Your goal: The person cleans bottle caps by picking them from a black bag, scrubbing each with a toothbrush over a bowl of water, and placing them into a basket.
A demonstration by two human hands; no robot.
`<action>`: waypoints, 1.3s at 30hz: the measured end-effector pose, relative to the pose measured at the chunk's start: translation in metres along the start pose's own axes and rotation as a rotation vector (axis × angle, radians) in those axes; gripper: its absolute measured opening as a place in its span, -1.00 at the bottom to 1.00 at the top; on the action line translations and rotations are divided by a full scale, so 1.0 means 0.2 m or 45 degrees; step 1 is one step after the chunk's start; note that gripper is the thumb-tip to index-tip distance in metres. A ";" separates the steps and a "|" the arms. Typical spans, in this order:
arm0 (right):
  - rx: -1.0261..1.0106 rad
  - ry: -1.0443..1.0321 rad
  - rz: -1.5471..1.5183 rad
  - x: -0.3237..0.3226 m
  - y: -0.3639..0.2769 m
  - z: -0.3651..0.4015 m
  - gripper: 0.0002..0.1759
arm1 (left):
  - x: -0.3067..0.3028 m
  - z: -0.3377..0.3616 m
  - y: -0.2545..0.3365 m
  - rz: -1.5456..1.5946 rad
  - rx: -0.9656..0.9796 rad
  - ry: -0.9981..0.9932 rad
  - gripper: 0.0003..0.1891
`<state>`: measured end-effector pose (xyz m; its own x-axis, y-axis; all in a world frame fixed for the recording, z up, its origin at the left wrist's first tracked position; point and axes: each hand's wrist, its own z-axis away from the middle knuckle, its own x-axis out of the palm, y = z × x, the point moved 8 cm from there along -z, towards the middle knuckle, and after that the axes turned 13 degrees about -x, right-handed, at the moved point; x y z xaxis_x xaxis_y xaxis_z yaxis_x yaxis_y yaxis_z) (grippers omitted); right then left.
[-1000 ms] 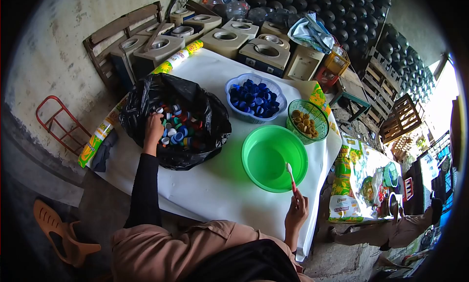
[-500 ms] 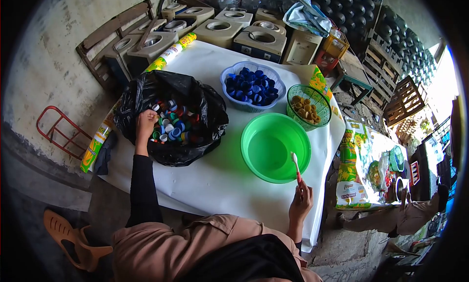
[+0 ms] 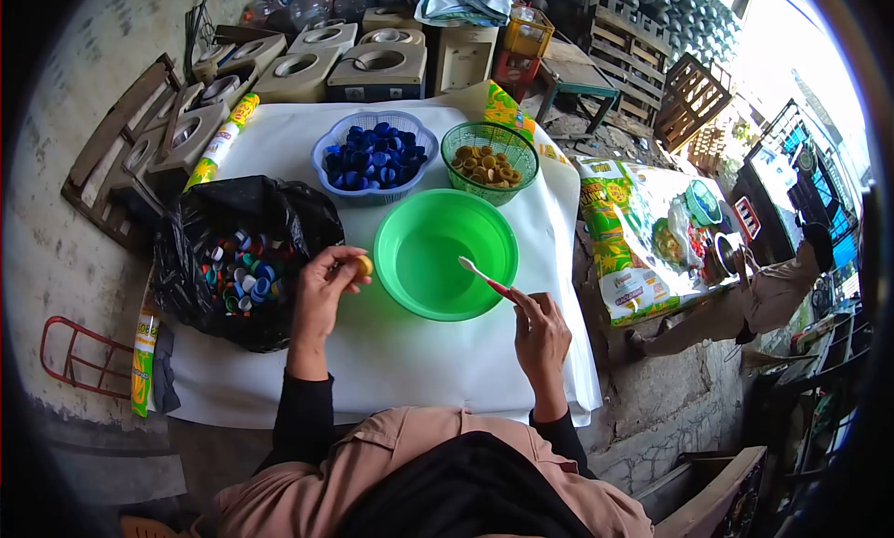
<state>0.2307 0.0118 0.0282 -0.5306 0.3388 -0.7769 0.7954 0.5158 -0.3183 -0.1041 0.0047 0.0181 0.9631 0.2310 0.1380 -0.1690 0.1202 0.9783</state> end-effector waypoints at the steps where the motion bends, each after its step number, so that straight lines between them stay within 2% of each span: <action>1: -0.028 -0.019 0.046 0.00 -0.02 -0.04 -0.74 | 0.10 -0.03 -0.05 0.106 -0.044 -0.117 -0.81; 4: -0.093 -0.106 0.071 0.05 -0.05 -0.15 -0.76 | 0.34 -0.08 -0.11 0.252 -0.171 -0.338 -0.80; 6: -0.120 -0.052 0.082 0.09 -0.08 -0.23 -0.81 | 0.41 -0.13 -0.14 0.338 -0.282 -0.436 -0.80; 8: -0.149 -0.125 0.205 0.21 -0.06 -0.30 -0.82 | 0.45 -0.18 -0.17 0.357 -0.323 -0.503 -0.80; 10: -0.155 -0.261 0.215 0.28 -0.05 -0.30 -0.81 | 0.47 -0.19 -0.19 0.298 -0.291 -0.481 -0.81; 13: -0.144 -0.126 0.100 0.14 -0.09 -0.30 -0.81 | 0.47 -0.26 -0.25 0.377 -0.298 -0.494 -0.80; 16: 0.079 -0.086 -0.060 0.07 -0.03 -0.22 -0.82 | 0.47 -0.29 -0.28 0.520 -0.343 -0.485 -0.77; 19: 0.155 0.026 -0.196 0.01 -0.07 -0.13 -0.81 | 0.47 -0.32 -0.31 0.580 -0.330 -0.439 -0.74; 22: 0.107 0.087 -0.249 0.03 -0.15 -0.07 -0.81 | 0.46 -0.33 -0.37 0.569 -0.346 -0.439 -0.73; 26: 0.147 0.062 -0.180 0.07 -0.09 -0.09 -0.80 | 0.48 -0.33 -0.33 0.494 -0.314 -0.436 -0.73; 29: 0.025 0.036 -0.176 0.04 -0.17 -0.14 -0.80 | 0.45 -0.30 -0.35 0.410 -0.222 -0.338 -0.72; 32: 0.031 -0.024 0.045 0.10 -0.08 -0.22 -0.80 | 0.44 -0.32 -0.32 0.255 -0.112 -0.281 -0.71; 35: -0.184 -0.044 0.179 0.17 -0.09 -0.30 -0.79 | 0.45 -0.32 -0.28 0.094 0.026 -0.206 -0.70; 36: -0.185 -0.184 0.165 0.23 -0.07 -0.30 -0.79 | 0.45 -0.30 -0.26 0.039 0.075 -0.166 -0.70; 39: -0.103 -0.062 -0.002 0.14 -0.06 -0.29 -0.81 | 0.43 -0.26 -0.17 -0.145 0.158 -0.070 -0.72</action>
<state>0.1896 0.0613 0.0426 -0.5154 0.2999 -0.8028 0.7673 0.5787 -0.2764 -0.0271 0.0705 -0.0116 0.9851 0.1692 0.0299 -0.0341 0.0219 0.9992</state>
